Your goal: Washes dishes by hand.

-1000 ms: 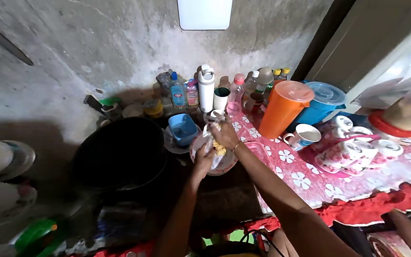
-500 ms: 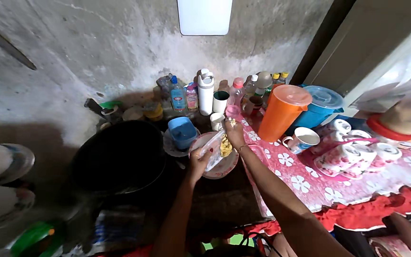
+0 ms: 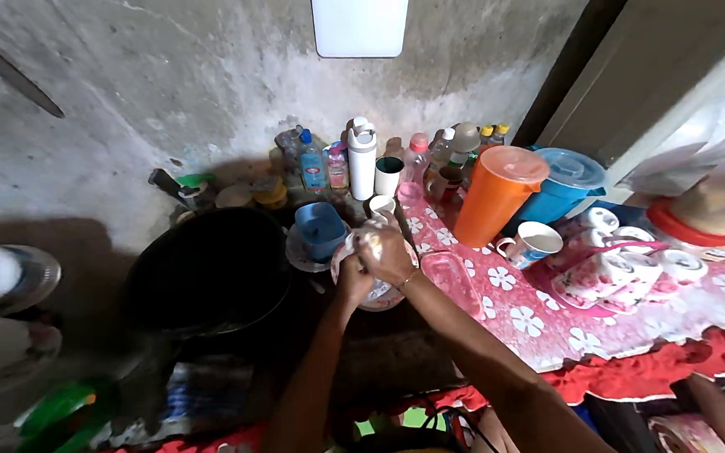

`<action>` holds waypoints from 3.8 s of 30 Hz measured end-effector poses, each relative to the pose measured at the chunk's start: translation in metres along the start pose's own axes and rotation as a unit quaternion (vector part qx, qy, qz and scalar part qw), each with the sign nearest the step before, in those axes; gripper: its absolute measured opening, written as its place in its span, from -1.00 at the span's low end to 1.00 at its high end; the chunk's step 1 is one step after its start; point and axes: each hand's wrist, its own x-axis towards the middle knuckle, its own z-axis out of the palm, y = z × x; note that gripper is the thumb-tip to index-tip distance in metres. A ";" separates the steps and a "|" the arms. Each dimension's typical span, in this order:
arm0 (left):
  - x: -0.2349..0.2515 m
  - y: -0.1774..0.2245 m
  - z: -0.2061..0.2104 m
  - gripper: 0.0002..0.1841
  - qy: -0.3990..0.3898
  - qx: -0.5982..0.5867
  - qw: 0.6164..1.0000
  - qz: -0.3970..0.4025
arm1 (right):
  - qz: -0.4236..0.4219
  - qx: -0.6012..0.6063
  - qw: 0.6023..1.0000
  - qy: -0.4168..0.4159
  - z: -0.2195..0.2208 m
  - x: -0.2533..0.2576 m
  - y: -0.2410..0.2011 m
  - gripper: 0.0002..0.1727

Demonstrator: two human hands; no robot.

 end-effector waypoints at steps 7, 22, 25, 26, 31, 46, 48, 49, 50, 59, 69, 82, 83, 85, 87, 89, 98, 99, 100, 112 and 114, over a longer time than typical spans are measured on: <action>-0.005 -0.014 0.000 -0.67 0.047 -0.081 0.995 0.013 | 0.379 0.152 0.913 -0.003 -0.010 0.020 0.021 -0.54; -0.004 -0.008 -0.014 -0.65 0.003 -0.055 0.997 -0.048 | 0.230 0.073 0.968 -0.067 -0.009 0.007 0.017 -0.59; -0.004 -0.014 -0.008 -0.69 0.020 -0.038 0.999 -0.022 | 0.135 0.063 0.985 -0.085 0.002 0.001 -0.003 -0.65; -0.005 -0.016 -0.006 -0.71 0.034 -0.036 0.999 -0.010 | 0.069 0.045 0.995 -0.060 0.010 -0.002 -0.005 -0.67; -0.011 -0.014 -0.006 -0.63 0.065 -0.233 0.967 -0.083 | 0.227 0.035 0.967 -0.108 0.000 0.009 0.022 -0.57; -0.002 -0.009 0.011 -0.65 0.135 -0.512 0.826 -0.194 | 0.237 0.156 0.957 -0.064 0.008 0.004 0.021 -0.36; 0.003 -0.009 0.011 -0.68 0.141 -0.507 0.829 -0.189 | 0.215 0.091 0.961 -0.148 0.014 -0.019 0.005 -0.36; 0.004 -0.010 0.011 -0.72 0.153 -0.498 0.831 -0.196 | 0.186 0.075 0.968 -0.150 0.019 -0.030 -0.003 -0.40; 0.005 -0.009 0.010 -0.72 0.163 -0.490 0.832 -0.204 | 0.158 0.059 0.975 -0.145 0.024 -0.037 -0.009 -0.42; -0.004 -0.010 0.018 -0.61 0.115 -0.491 0.839 -0.204 | 0.191 -0.070 0.961 -0.190 0.017 0.000 0.014 -0.38; -0.004 -0.031 -0.006 -0.60 0.153 -0.388 0.894 -0.160 | 0.389 0.146 0.906 -0.083 -0.011 0.012 0.061 -0.45; -0.001 -0.012 0.018 -0.56 0.057 -0.561 0.816 -0.126 | 0.303 0.257 0.917 -0.038 0.012 -0.011 -0.032 -0.62; -0.003 -0.014 0.016 -0.58 0.056 -0.565 0.812 -0.136 | 0.319 0.264 0.909 -0.048 0.010 -0.010 -0.030 -0.61; -0.005 -0.018 0.012 -0.62 0.059 -0.569 0.806 -0.154 | 0.339 0.258 0.903 -0.064 0.006 -0.005 -0.027 -0.60; -0.005 -0.018 0.010 -0.64 0.079 -0.575 0.797 -0.169 | 0.342 0.242 0.905 -0.074 0.004 0.002 -0.028 -0.53; -0.004 -0.014 0.007 -0.59 0.099 -0.588 0.778 -0.198 | 0.358 0.249 0.896 -0.087 0.007 0.004 -0.031 -0.44; -0.002 -0.014 -0.015 -0.70 0.121 -0.469 0.850 -0.206 | 0.244 0.132 0.958 -0.067 -0.002 0.028 0.004 -0.53; -0.004 -0.011 -0.017 -0.71 0.107 -0.461 0.859 -0.194 | 0.197 0.089 0.973 -0.076 -0.001 0.030 0.014 -0.48; -0.005 -0.008 -0.018 -0.71 0.092 -0.449 0.870 -0.179 | 0.165 0.063 0.979 -0.100 0.000 0.029 0.019 -0.44; -0.011 -0.009 -0.017 -0.37 0.032 -0.376 0.918 -0.124 | 0.091 0.050 0.987 -0.119 0.015 0.005 0.030 -0.45; -0.009 -0.008 -0.020 -0.42 0.051 -0.391 0.909 -0.136 | 0.092 0.076 0.989 -0.091 0.019 -0.012 0.009 -0.51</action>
